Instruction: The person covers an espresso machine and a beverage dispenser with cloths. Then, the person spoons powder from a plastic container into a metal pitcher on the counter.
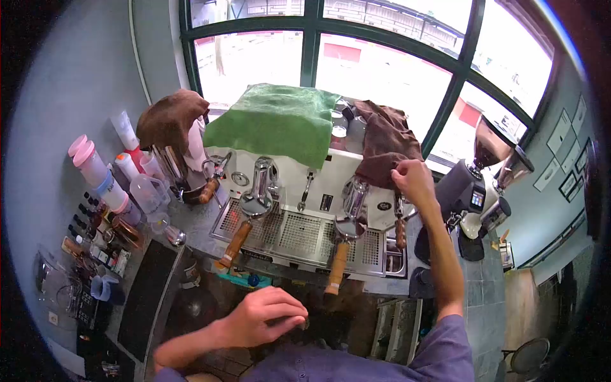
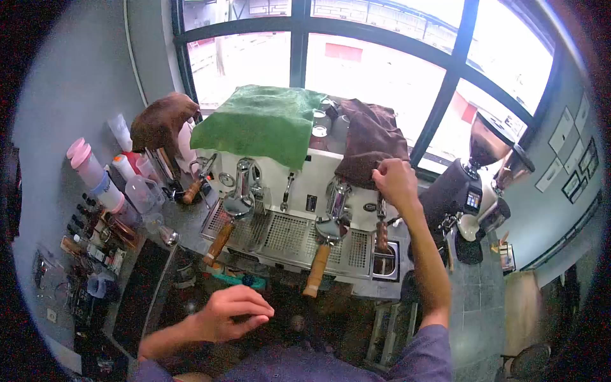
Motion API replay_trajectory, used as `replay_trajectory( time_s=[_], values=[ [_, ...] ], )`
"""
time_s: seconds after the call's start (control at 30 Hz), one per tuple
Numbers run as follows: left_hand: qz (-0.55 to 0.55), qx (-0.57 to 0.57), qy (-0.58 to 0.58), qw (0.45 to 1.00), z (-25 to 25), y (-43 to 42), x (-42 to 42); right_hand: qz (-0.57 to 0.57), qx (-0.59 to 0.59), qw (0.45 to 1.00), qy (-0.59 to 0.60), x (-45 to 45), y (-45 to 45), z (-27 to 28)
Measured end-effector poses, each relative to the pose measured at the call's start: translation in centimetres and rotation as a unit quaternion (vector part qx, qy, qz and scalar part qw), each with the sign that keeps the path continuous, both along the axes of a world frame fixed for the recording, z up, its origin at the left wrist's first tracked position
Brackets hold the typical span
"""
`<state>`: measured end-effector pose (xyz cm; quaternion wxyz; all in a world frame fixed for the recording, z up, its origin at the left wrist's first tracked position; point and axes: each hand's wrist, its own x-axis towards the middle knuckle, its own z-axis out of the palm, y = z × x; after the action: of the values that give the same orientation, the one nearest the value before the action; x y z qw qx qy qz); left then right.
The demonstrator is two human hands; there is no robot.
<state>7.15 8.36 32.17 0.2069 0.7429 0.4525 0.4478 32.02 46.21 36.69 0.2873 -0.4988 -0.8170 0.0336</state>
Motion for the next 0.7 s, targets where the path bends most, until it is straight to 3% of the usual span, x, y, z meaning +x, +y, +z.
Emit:
replay_trajectory(
  time_s=[0.1,0.17,0.23,0.3,0.37,0.43,0.53,0.6,0.63,0.67,0.7],
  values=[
    [-0.038,0.058,0.085,0.994,3.2,4.9,-2.2,0.045,0.057,0.986,0.147,0.1,0.5,2.9],
    [-0.026,0.118,0.139,0.983,5.8,8.6,-3.1,0.042,0.088,0.963,0.252,0.2,1.1,5.4],
    [0.013,0.226,0.164,0.960,9.2,13.1,-3.6,0.115,0.115,0.929,0.333,-0.1,1.7,8.6],
    [0.060,0.337,0.209,0.916,13.1,18.0,-3.9,0.142,0.193,0.913,0.330,-1.6,1.0,12.2],
    [0.064,0.426,0.157,0.889,17.4,22.8,-3.4,0.207,0.167,0.879,0.395,-3.6,-1.1,15.5],
    [0.047,0.537,0.112,0.834,21.6,26.1,-2.4,0.185,0.215,0.883,0.374,-5.4,-4.2,18.8],
    [-0.076,0.406,0.027,0.910,26.5,28.2,-0.7,0.253,0.344,0.868,0.253,-5.7,-5.4,23.3],
    [-0.172,0.357,-0.013,0.918,29.0,28.6,0.2,0.264,0.131,0.850,0.437,-6.4,-7.6,25.8],
    [-0.207,0.348,-0.025,0.914,30.0,29.0,0.5,0.295,0.196,0.870,0.343,-8.0,-11.1,26.5],
    [-0.210,0.346,-0.028,0.914,30.2,28.8,0.4,0.198,0.351,0.868,0.290,-10.2,-12.1,26.0],
    [-0.221,0.333,-0.044,0.916,30.2,28.4,0.4,0.232,0.244,0.882,0.329,-8.6,-11.8,26.6]
  ],
)
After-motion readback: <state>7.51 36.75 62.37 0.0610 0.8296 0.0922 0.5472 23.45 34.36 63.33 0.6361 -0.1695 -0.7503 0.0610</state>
